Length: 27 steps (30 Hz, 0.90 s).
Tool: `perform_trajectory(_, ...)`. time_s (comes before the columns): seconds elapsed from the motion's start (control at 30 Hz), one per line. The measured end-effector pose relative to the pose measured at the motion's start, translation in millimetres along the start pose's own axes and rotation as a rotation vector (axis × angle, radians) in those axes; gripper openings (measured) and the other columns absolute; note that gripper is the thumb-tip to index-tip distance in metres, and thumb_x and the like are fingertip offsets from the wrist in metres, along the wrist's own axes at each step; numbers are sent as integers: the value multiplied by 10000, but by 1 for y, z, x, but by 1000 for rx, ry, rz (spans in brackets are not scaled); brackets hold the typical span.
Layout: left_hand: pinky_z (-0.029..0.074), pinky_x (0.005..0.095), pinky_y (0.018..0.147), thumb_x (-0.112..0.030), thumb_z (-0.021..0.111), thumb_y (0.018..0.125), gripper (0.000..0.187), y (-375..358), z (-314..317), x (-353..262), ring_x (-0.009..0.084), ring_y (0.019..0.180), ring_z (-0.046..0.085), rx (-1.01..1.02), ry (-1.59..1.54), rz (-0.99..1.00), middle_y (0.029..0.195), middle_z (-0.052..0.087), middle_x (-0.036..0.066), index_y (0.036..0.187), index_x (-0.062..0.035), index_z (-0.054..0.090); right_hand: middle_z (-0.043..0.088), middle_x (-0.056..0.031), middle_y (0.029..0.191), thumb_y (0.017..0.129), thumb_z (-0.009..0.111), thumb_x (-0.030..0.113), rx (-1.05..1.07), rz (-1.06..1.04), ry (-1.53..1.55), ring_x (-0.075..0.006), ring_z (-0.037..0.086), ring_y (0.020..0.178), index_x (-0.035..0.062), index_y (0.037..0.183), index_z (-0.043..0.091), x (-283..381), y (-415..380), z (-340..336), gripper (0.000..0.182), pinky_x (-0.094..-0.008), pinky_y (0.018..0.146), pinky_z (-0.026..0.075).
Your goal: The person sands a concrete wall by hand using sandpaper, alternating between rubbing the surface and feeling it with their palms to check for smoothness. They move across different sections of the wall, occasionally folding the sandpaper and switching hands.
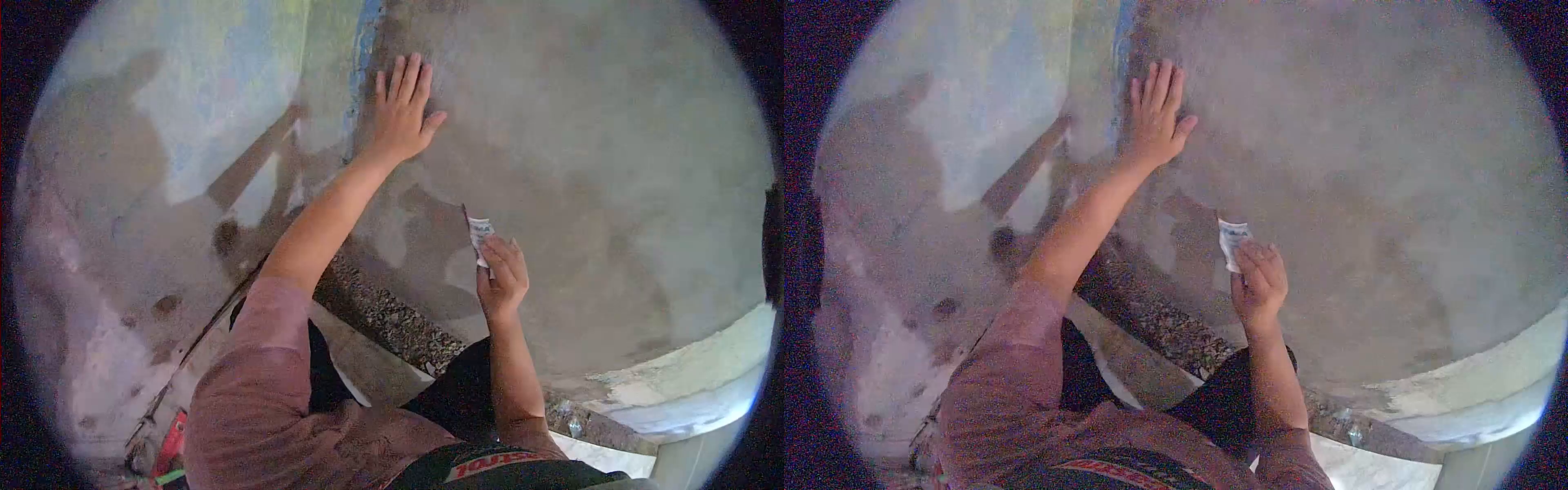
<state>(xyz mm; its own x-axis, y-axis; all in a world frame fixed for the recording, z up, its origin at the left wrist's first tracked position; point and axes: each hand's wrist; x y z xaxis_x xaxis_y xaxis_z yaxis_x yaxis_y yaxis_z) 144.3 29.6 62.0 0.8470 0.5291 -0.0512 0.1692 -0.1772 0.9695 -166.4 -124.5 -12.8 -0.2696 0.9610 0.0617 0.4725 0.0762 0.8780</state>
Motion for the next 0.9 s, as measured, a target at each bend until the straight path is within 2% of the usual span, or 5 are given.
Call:
perform_trajectory(0.3,145,693,1229,-452,597,1003,642,-3,-6,38,433,1578,236,-27,-117,25,1733,221,188,1604,-279,451,761,-24,1242,844,695,75,319,-627,-429,-263,707,1181,160,1133,764,-12,144,-41,309,-562,1098,485)
perform_trajectory(0.43,161,692,1227,-447,588,1025,588,6,-2,44,418,1572,265,-130,-86,-54,1722,257,182,1580,-280,489,728,-30,1333,885,690,81,-63,-671,-602,-280,675,1245,174,1215,747,-32,280,-61,347,-600,1130,444)
perform_trajectory(0.53,161,693,1227,-429,575,1040,567,11,-2,53,422,1565,277,-200,-112,-145,1714,273,188,1576,-257,500,720,-60,1355,871,672,5,-28,-657,-737,-253,653,1297,118,1240,751,-24,332,-45,394,-558,1164,410)
perform_trajectory(0.77,193,686,1215,-421,595,1041,579,18,-14,91,419,1547,309,-215,-119,-302,1690,313,194,1566,-192,509,602,7,1518,935,581,235,1036,-1101,-941,-238,498,1464,168,1426,631,6,288,48,498,-585,1286,235)
perform_trajectory(0.9,211,683,1207,-457,619,1025,608,24,-21,114,416,1544,313,-184,-104,-309,1672,336,190,1567,-204,509,615,3,1501,950,604,210,373,-843,-939,-249,506,1451,215,1374,666,-24,379,17,429,-600,1250,285)
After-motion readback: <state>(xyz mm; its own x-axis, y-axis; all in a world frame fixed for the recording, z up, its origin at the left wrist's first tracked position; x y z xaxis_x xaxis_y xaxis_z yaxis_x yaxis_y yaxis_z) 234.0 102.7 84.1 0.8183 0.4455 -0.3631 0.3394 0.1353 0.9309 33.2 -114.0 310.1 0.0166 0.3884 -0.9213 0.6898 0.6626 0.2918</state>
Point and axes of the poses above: each hand's wrist, its own y-axis towards the middle knuckle, its own z-axis out of the palm, x = y × z
